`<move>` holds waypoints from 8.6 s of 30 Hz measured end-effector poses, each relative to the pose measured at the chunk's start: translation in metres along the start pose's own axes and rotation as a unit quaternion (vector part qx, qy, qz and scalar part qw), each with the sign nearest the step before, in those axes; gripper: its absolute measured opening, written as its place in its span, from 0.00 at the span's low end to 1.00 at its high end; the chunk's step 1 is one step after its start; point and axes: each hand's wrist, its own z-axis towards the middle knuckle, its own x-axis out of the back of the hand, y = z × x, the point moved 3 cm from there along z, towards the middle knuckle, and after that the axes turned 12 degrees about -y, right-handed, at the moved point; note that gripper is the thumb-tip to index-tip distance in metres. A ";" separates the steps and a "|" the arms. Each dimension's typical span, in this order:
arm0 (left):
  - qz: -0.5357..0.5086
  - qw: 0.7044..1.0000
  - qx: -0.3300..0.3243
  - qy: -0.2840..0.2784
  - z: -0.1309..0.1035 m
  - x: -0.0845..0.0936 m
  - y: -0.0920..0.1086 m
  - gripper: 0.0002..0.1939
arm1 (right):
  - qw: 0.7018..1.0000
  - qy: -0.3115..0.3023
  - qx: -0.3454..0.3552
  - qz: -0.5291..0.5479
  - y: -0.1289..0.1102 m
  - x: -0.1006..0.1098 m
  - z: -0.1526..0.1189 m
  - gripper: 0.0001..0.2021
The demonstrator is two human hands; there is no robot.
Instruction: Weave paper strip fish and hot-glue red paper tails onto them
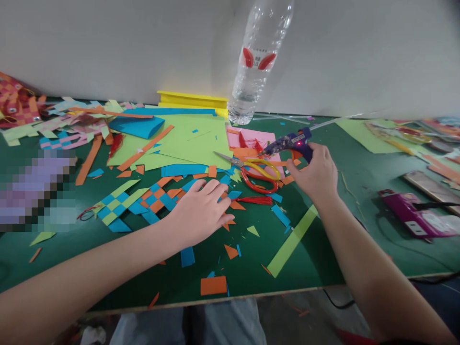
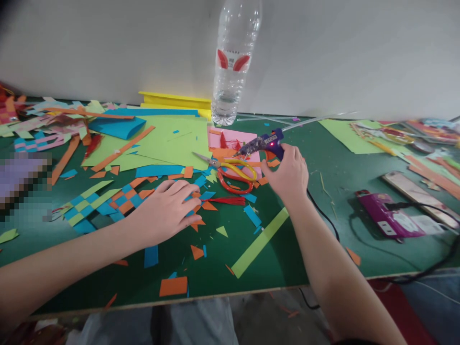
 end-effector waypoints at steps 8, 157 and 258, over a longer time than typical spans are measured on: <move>-0.004 1.000 -0.006 0.010 0.001 0.002 0.003 0.19 | 1.000 -0.002 -0.001 0.007 0.000 -0.001 0.000 0.27; -0.117 0.964 -0.218 0.093 -0.053 -0.020 0.076 0.14 | 0.924 -0.006 0.377 -0.062 -0.047 -0.006 -0.025 0.19; -0.125 0.964 -0.215 0.090 -0.054 -0.021 0.075 0.13 | 0.918 0.076 0.379 -0.087 -0.052 0.004 -0.030 0.26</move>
